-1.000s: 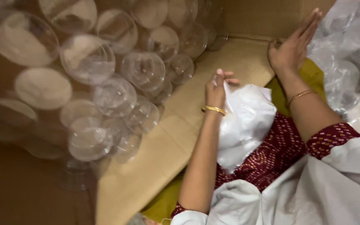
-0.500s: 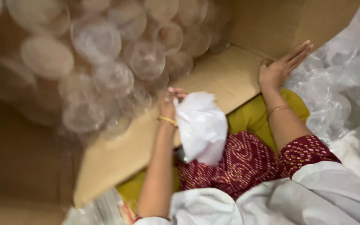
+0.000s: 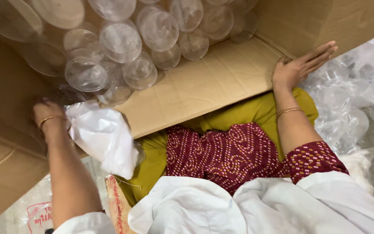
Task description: The person sits on the floor in front of a large cardboard box filled with clear plastic cups and packs the cups into small clear plastic bags one at a time, opening each bag, inserting cups, and setting filled bags aside.
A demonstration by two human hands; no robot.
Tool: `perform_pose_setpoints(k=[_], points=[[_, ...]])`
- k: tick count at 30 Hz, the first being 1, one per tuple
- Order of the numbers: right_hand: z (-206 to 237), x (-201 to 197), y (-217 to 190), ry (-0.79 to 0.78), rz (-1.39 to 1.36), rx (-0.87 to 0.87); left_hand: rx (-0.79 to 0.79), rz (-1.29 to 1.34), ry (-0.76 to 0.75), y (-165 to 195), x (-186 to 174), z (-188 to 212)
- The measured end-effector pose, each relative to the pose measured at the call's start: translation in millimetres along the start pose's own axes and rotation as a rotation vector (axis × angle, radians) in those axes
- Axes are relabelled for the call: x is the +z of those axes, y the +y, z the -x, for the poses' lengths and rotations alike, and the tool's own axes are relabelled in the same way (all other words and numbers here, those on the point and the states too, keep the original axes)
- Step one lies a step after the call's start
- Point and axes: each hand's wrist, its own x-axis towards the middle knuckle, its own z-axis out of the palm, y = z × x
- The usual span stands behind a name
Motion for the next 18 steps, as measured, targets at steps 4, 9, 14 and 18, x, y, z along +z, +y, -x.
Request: perform_pose_setpoints(k=[4,9,14,18], points=[[3,-1,1,-0.012,0.002,0.009,0.136,0.192,-0.159,17,27,7],[2,-2,4,-0.014,0.023,-0.02,0.566,0.599,-0.272,60,55,58],[-2,-17,-17,-0.039,0.043,0.035,0.548,0.502,-0.308,112,76,78],[44,-31,-90,-0.238,-0.176,-0.343,0.371,0.397,-0.462,125,94,96]])
